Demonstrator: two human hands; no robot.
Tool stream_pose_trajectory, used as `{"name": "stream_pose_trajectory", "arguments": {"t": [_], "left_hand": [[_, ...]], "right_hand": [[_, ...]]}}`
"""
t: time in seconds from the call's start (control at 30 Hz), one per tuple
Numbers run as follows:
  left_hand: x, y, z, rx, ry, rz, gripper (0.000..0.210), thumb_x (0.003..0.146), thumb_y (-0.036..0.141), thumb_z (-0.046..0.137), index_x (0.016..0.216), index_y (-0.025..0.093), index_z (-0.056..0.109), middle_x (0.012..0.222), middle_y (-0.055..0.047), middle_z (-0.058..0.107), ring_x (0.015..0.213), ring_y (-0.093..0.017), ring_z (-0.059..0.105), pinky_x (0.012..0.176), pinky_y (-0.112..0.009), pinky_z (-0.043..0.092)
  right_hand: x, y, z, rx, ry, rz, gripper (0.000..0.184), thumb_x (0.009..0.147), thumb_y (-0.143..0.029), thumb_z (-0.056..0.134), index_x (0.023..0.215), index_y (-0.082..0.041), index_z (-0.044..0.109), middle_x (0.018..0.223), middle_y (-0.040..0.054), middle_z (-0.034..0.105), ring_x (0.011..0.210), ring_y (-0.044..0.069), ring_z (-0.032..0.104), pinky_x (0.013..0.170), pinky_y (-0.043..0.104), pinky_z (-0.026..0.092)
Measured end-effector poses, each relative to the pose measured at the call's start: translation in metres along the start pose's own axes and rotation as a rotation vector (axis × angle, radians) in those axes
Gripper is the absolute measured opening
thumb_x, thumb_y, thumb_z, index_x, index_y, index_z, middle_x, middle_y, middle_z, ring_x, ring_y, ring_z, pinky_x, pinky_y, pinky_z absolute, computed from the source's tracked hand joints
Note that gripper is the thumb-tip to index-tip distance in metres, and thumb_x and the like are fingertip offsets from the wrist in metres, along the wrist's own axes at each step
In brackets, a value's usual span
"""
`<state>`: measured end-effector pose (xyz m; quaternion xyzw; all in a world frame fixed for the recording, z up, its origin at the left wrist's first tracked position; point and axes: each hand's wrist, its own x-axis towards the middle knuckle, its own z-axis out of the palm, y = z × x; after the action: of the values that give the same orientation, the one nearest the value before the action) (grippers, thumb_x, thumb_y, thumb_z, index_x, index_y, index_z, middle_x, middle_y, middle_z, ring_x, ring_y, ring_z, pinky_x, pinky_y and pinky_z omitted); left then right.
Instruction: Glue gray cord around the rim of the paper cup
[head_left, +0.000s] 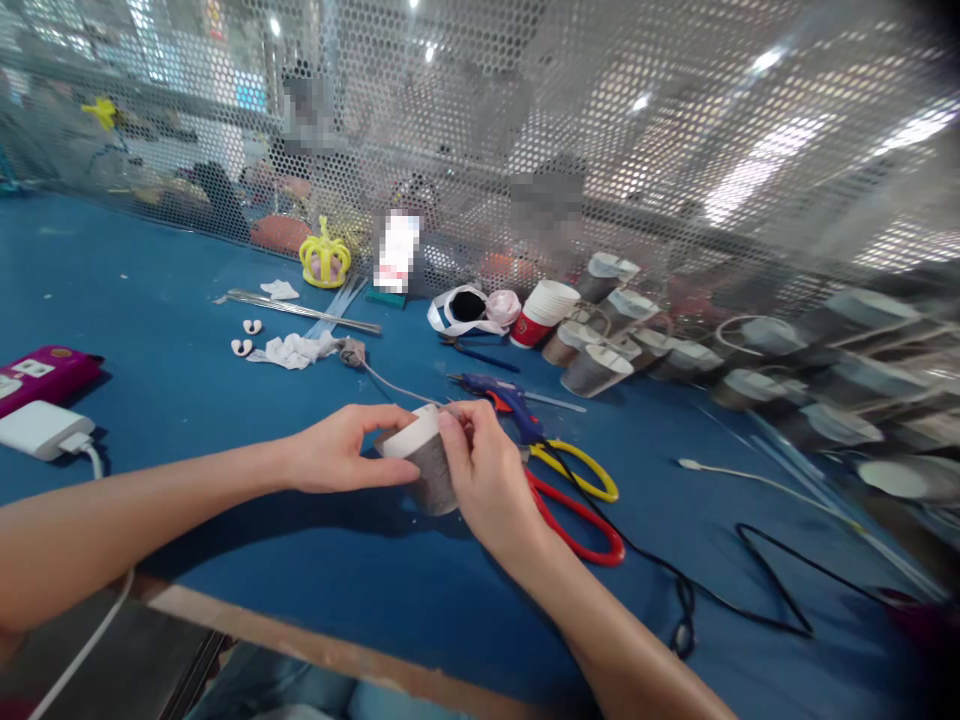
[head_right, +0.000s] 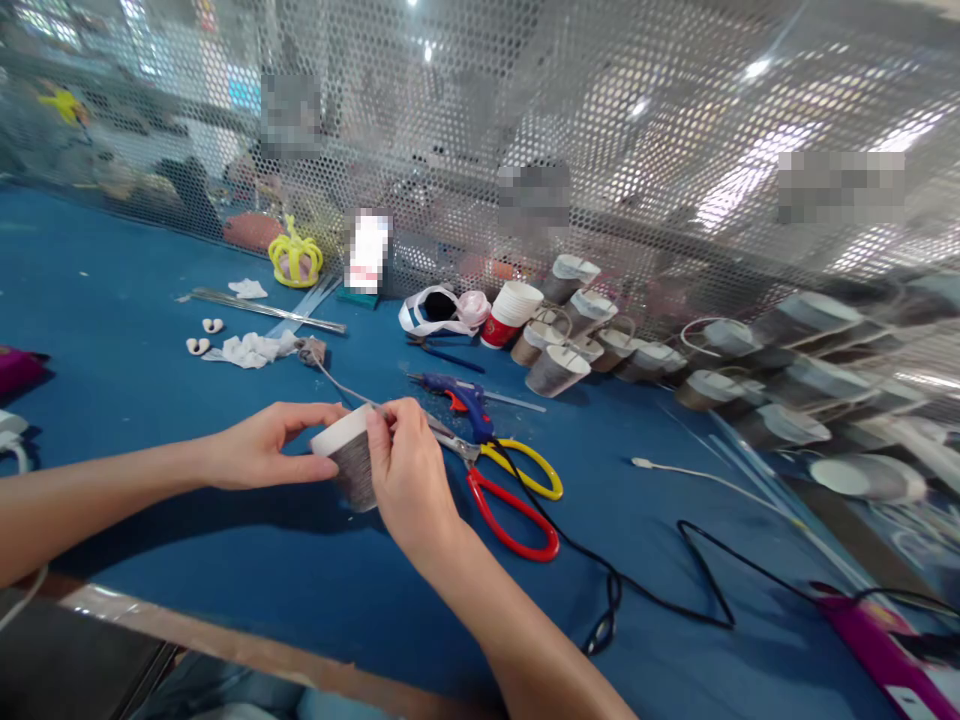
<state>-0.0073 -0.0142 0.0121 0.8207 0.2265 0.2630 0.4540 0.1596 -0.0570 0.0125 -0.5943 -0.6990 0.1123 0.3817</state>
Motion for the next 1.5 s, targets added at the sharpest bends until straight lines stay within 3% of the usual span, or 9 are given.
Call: {"name": "stream_pose_trajectory", "arguments": {"t": [0.1, 0.2, 0.5, 0.7, 0.9, 1.17, 1.5], "left_hand": [[-0.001, 0.001, 0.008, 0.003, 0.035, -0.106, 0.025, 0.072, 0.027, 0.054, 0.088, 0.008, 0.056, 0.079, -0.003, 0.058, 0.072, -0.014, 0.051, 0.069, -0.025, 0.042], [-0.001, 0.000, 0.012, 0.009, 0.064, -0.131, 0.025, 0.071, 0.026, 0.055, 0.087, 0.008, 0.057, 0.075, -0.002, 0.057, 0.068, -0.013, 0.049, 0.064, -0.022, 0.041], [0.000, 0.001, 0.009, -0.002, 0.092, -0.090, 0.013, 0.070, 0.023, 0.056, 0.074, 0.011, 0.054, 0.067, 0.002, 0.054, 0.065, -0.011, 0.048, 0.063, -0.020, 0.039], [0.001, 0.000, 0.008, -0.040, 0.051, -0.151, 0.020, 0.072, 0.029, 0.053, 0.068, 0.010, 0.053, 0.058, 0.004, 0.046, 0.057, -0.008, 0.042, 0.053, -0.018, 0.035], [0.001, 0.003, 0.011, -0.088, 0.067, -0.155, 0.018, 0.072, 0.027, 0.052, 0.075, 0.010, 0.054, 0.066, 0.002, 0.050, 0.062, -0.009, 0.045, 0.057, -0.019, 0.038], [0.001, 0.000, 0.018, -0.193, 0.107, -0.188, 0.016, 0.074, 0.024, 0.046, 0.075, 0.010, 0.053, 0.065, 0.001, 0.051, 0.062, -0.011, 0.048, 0.062, -0.023, 0.043], [0.002, -0.003, 0.017, -0.345, 0.076, -0.185, 0.014, 0.072, 0.020, 0.046, 0.078, 0.010, 0.052, 0.068, 0.001, 0.051, 0.065, -0.012, 0.049, 0.066, -0.025, 0.043]], "right_hand": [[-0.003, -0.001, 0.006, -0.080, 0.033, -0.071, 0.015, 0.085, -0.030, 0.033, 0.080, -0.018, 0.041, 0.077, 0.0068, 0.052, 0.069, 0.017, 0.052, 0.062, 0.030, 0.040], [-0.004, -0.001, 0.007, -0.101, 0.041, -0.091, 0.014, 0.085, -0.029, 0.033, 0.079, -0.019, 0.041, 0.078, 0.0074, 0.053, 0.069, 0.018, 0.053, 0.062, 0.031, 0.040], [0.003, 0.004, 0.000, 0.053, 0.000, 0.083, 0.019, 0.085, -0.035, 0.035, 0.075, -0.020, 0.041, 0.063, -0.0002, 0.050, 0.056, 0.013, 0.048, 0.052, 0.025, 0.038], [0.002, 0.000, 0.001, 0.037, 0.000, 0.061, 0.018, 0.085, -0.033, 0.035, 0.075, -0.020, 0.041, 0.064, 0.0001, 0.050, 0.055, 0.012, 0.048, 0.051, 0.025, 0.037], [-0.002, 0.001, 0.006, -0.068, 0.048, -0.063, 0.014, 0.085, -0.030, 0.035, 0.080, -0.019, 0.042, 0.076, 0.0058, 0.054, 0.069, 0.016, 0.052, 0.062, 0.029, 0.041], [-0.004, -0.001, 0.011, -0.180, 0.084, -0.174, 0.012, 0.085, -0.029, 0.033, 0.076, -0.021, 0.037, 0.084, 0.0091, 0.053, 0.072, 0.018, 0.053, 0.060, 0.031, 0.043], [-0.004, -0.002, 0.010, -0.133, 0.049, -0.151, 0.012, 0.084, -0.028, 0.035, 0.074, -0.021, 0.036, 0.086, 0.0098, 0.053, 0.077, 0.019, 0.053, 0.067, 0.034, 0.044]]}}
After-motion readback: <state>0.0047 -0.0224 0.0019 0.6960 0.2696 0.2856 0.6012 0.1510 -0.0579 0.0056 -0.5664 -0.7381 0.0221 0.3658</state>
